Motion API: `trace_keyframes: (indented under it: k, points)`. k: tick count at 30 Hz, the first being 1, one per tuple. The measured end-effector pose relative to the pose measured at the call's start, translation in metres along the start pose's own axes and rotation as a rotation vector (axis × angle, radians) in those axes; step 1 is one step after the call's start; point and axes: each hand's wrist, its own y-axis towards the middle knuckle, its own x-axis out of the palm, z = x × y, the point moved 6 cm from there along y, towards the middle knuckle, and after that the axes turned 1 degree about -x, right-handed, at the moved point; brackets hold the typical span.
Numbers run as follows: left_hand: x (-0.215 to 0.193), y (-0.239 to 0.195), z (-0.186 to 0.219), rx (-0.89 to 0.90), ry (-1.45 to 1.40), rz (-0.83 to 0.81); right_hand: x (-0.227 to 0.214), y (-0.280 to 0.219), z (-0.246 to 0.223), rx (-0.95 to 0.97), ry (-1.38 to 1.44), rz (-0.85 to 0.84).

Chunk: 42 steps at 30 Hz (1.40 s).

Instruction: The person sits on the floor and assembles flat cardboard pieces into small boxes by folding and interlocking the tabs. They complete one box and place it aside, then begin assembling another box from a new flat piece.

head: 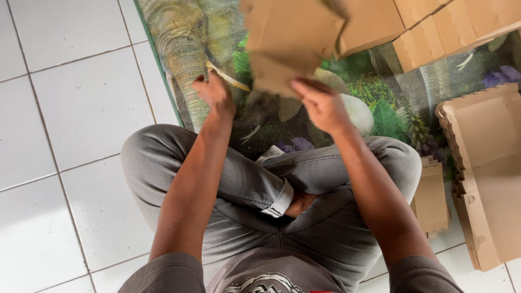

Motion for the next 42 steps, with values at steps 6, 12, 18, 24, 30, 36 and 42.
trace_keyframes:
  k: [6, 12, 18, 24, 30, 36, 42]
  points:
    - [-0.004, -0.017, 0.043, 0.340, 0.462, -0.195, 0.050, -0.008, -0.012, 0.349, -0.249, -0.696]
    - [0.025, -0.121, 0.012, 0.611, 1.343, -1.142, 0.057, -0.022, 0.002, 0.719, -0.011, -0.869]
    - [0.037, -0.096, -0.060, 0.392, 1.618, -1.348, 0.082, -0.056, 0.022, 0.675, -0.101, -1.137]
    - [0.038, -0.101, -0.092, 0.548, 1.713, -1.114, 0.095, -0.061, 0.022, 0.559, -0.260, -1.207]
    - [0.060, -0.074, -0.107, 0.707, 1.650, -1.028, 0.086, -0.048, 0.032, 0.530, -0.538, -1.000]
    - [0.052, -0.083, -0.100, 0.705, 1.737, -1.037, 0.086, -0.051, 0.034, 0.586, -0.453, -1.037]
    - [0.059, -0.074, -0.111, 0.643, 1.712, -1.074, 0.101, -0.063, 0.055, 0.568, -0.399, -1.001]
